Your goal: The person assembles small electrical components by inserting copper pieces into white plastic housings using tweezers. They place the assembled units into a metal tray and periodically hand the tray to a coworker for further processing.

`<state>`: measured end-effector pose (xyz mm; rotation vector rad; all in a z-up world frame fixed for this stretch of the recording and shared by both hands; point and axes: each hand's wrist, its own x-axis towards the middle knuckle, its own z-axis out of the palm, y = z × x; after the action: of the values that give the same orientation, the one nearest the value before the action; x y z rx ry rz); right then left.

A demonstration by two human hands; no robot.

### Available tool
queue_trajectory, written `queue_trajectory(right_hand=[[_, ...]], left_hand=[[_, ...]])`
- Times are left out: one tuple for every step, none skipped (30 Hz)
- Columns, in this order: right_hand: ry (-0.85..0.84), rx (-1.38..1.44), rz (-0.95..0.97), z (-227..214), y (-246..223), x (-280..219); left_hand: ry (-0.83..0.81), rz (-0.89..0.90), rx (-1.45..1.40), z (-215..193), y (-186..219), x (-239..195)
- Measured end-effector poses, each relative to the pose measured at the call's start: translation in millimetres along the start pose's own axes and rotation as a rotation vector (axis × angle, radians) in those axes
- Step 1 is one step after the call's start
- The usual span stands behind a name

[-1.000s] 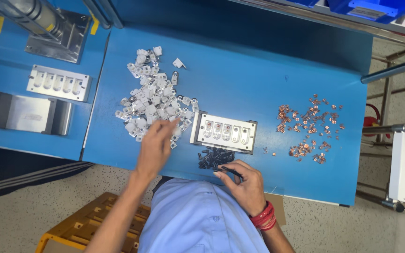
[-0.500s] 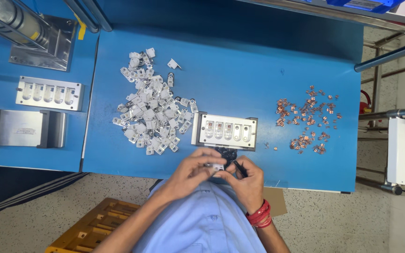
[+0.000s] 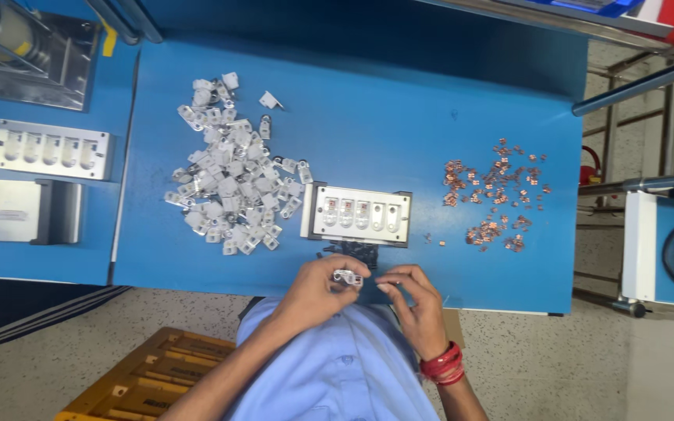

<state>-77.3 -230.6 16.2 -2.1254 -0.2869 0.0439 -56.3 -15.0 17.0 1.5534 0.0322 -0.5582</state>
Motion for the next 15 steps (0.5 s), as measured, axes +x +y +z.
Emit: queue_trajectory(right_hand=[[-0.026,-0.074,0.089,-8,-1,1],[-0.052,-0.147,0.178,-17,-3,1],[-0.083,-0.213,0.264,-22,-7,1],[-0.033,-0.199,0.155,-25,-12,0],[0.022,-0.187,0.049,-29,-17,-2],[0.078,-0.174,-0.057,-33,-23,-4],[0.098,-0.121,-0.094,-36,-29,-8],[0.118,-0.068,-0.131,-38,-35,-12],[0.141,-0.017,-0.167,-39,-41,-15],[0.149,-0.024,-0.177,-38,-45,-16],[0.155,-0.03,-0.187,-37,-49,-15],[0.162,-0.036,-0.197,-37,-51,-13],[0.159,-0.056,-0.195,-37,-52,-10],[0.156,-0.075,-0.192,-36,-53,-7],[0.153,-0.095,-0.19,-34,-53,-3]], left_hand=[[0.032,0.028,-0.03,1,1,1],[0.042,0.012,-0.011,5,3,3],[0.061,-0.008,0.013,5,5,1],[0.079,-0.029,0.036,6,7,0],[0.098,-0.012,0.058,8,10,0],[0.116,0.005,0.08,9,12,0],[0.132,0.021,0.102,12,14,1],[0.148,0.027,0.124,15,16,1],[0.161,0.035,0.147,17,18,2],[0.173,0.043,0.17,19,19,2],[0.185,0.048,0.184,19,20,2],[0.196,0.054,0.197,21,20,2],[0.21,0.058,0.21,21,20,2],[0.21,0.057,0.22,21,19,1],[0.209,0.056,0.229,20,19,1]])
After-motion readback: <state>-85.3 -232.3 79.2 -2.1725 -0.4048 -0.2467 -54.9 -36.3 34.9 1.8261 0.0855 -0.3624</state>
